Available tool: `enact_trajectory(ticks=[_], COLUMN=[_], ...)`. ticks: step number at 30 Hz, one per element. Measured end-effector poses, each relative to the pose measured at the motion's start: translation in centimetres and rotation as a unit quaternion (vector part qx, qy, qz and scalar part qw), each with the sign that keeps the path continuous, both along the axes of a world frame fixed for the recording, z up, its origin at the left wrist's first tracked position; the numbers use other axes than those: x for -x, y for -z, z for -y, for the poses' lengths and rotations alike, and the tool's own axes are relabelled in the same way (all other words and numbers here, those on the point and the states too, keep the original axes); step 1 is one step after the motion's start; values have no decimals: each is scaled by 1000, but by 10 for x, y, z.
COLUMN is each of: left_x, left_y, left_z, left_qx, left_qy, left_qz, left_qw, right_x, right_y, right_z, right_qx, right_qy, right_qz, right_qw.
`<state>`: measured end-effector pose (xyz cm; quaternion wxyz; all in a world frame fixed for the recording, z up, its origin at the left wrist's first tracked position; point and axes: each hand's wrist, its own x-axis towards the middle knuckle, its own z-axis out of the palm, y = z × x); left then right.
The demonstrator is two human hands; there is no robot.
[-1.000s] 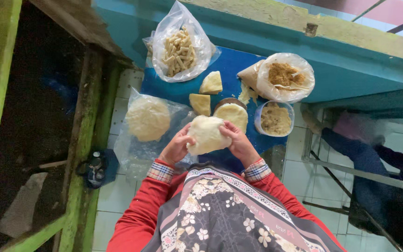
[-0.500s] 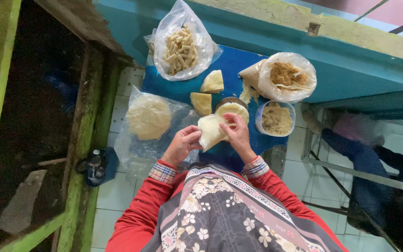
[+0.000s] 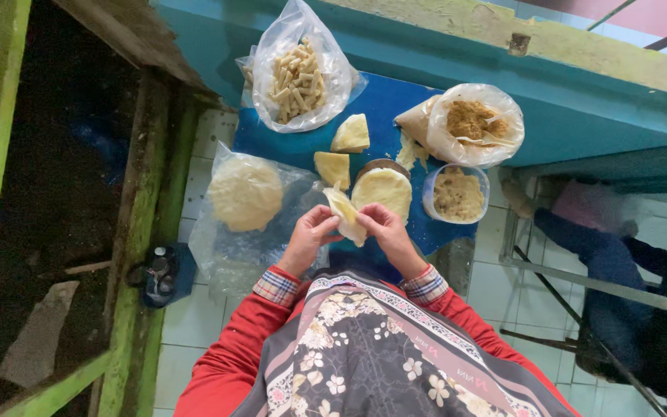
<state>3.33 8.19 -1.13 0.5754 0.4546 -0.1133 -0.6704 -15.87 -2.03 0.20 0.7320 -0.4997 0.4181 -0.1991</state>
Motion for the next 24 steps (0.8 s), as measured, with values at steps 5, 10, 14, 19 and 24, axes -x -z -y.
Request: enact_trajectory(ticks=[5,10,14,19,24], left_x=[-2,5,6,7,9], left_y=[3,9,-6,-33,-35], left_z=[-2,0,-4,-1,-5], left_qx=[6,73,119,193,167], left_qy=[-7,2,17,35,39], left_qz=[-26,57,279,373,352], left_qw=[1000,996,953,907,920], right_x=[4,-2,-10,-17,-11], right_y=[0,-12,-19,-20,-14], right_z=[3,1,11,20,19], right_qx=[-75,-97,-26,30,-42], right_qy=[6,-39,-33,-62,-81], right_qz=[48,28,0,-67,-61], right_qw=[996,994,999,995,994])
